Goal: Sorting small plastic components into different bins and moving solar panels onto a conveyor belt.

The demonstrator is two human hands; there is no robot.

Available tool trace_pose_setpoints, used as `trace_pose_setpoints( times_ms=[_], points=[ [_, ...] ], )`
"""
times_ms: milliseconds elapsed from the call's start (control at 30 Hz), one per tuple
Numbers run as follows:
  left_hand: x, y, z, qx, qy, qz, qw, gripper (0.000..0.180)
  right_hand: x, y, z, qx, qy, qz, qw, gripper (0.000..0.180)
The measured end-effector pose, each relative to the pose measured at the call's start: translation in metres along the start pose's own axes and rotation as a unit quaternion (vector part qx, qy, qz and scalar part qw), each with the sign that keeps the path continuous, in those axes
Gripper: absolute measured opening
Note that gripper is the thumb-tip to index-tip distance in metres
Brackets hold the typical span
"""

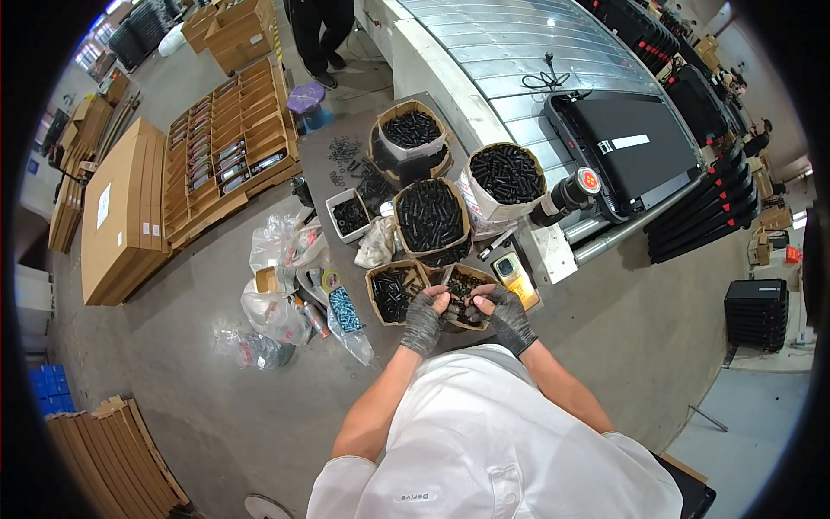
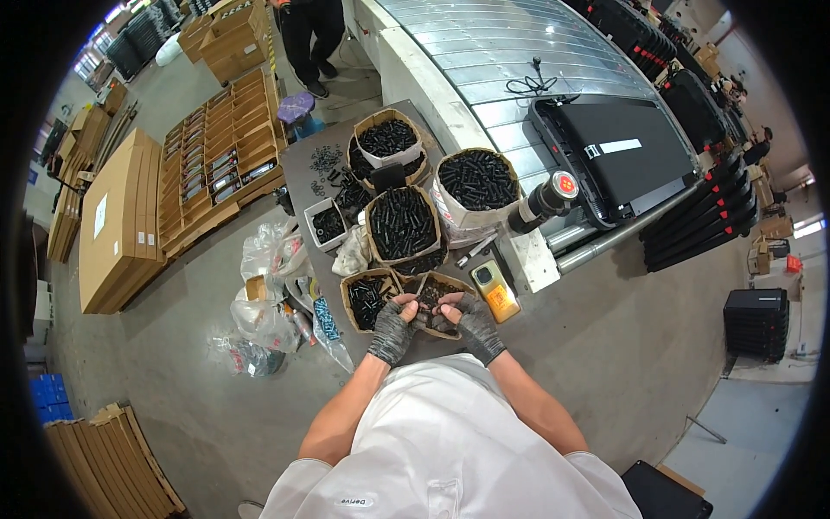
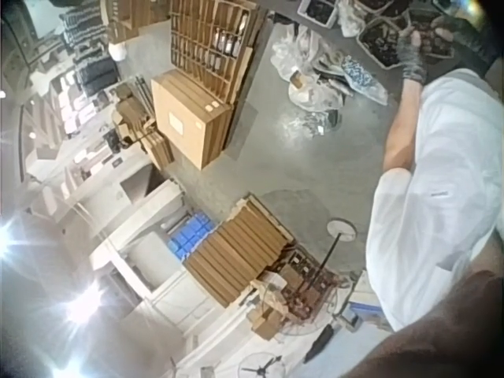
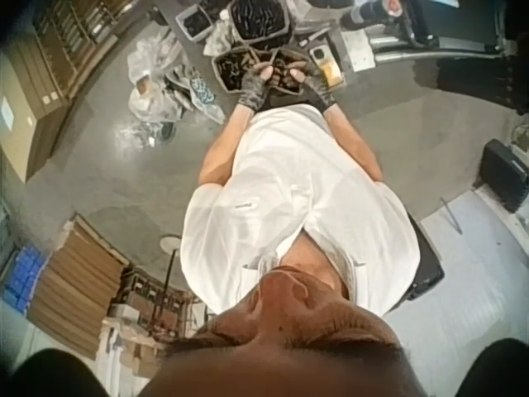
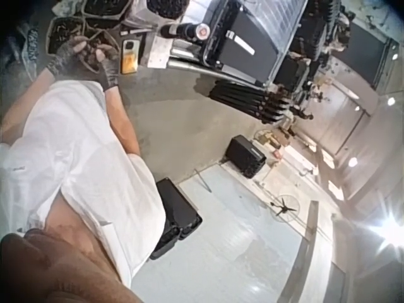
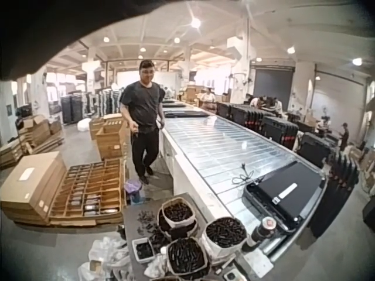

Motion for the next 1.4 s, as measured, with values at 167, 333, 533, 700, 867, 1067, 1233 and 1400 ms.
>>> trace_pose_setpoints(
  times_ms=[167, 333, 533, 700, 867, 1067, 1233, 1400],
  points=[
    [0.001, -0.002, 0.000, 0.001, -0.010, 0.004, 1.000, 0.031, -0.006, -0.006, 0.005, -0.037, -0.023, -0.071, 0.997, 0.018],
    [-0.003, 0.001, 0.002, 0.025, -0.016, 0.032, 0.999, 0.030, 0.001, -0.010, 0.001, 0.029, -0.025, -0.026, 0.999, 0.022],
    [-0.001, 0.002, 0.002, 0.010, 0.000, 0.036, 0.999, 0.030, 0.006, -0.006, 0.002, 0.019, -0.033, -0.029, 0.999, 0.020],
    [0.006, 0.000, -0.003, -0.032, 0.004, 0.004, 0.999, 0.031, 0.004, -0.004, 0.002, -0.024, -0.051, -0.059, 0.997, 0.017],
    [0.005, 0.002, -0.002, -0.052, 0.014, -0.043, 0.998, 0.026, 0.000, -0.007, 0.003, -0.026, -0.068, -0.076, 0.994, 0.018],
    [0.008, 0.002, -0.007, -0.081, 0.074, -0.047, 0.993, 0.026, 0.001, 0.008, 0.016, -0.049, -0.051, -0.099, 0.993, 0.020],
    [0.013, -0.001, -0.010, -0.081, 0.073, -0.046, 0.993, 0.023, 0.001, 0.004, 0.022, -0.017, -0.018, -0.124, 0.992, 0.023],
    [0.011, 0.000, -0.008, -0.084, 0.061, -0.052, 0.993, 0.021, 0.011, 0.010, 0.013, -0.083, -0.022, -0.192, 0.978, 0.022]
  ],
)
Point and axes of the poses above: each hand's wrist, its own z-axis towards the middle knuckle, its own x-axis out of the palm, y = z × x, the point moved 5 cm from there along z, towards the middle knuckle
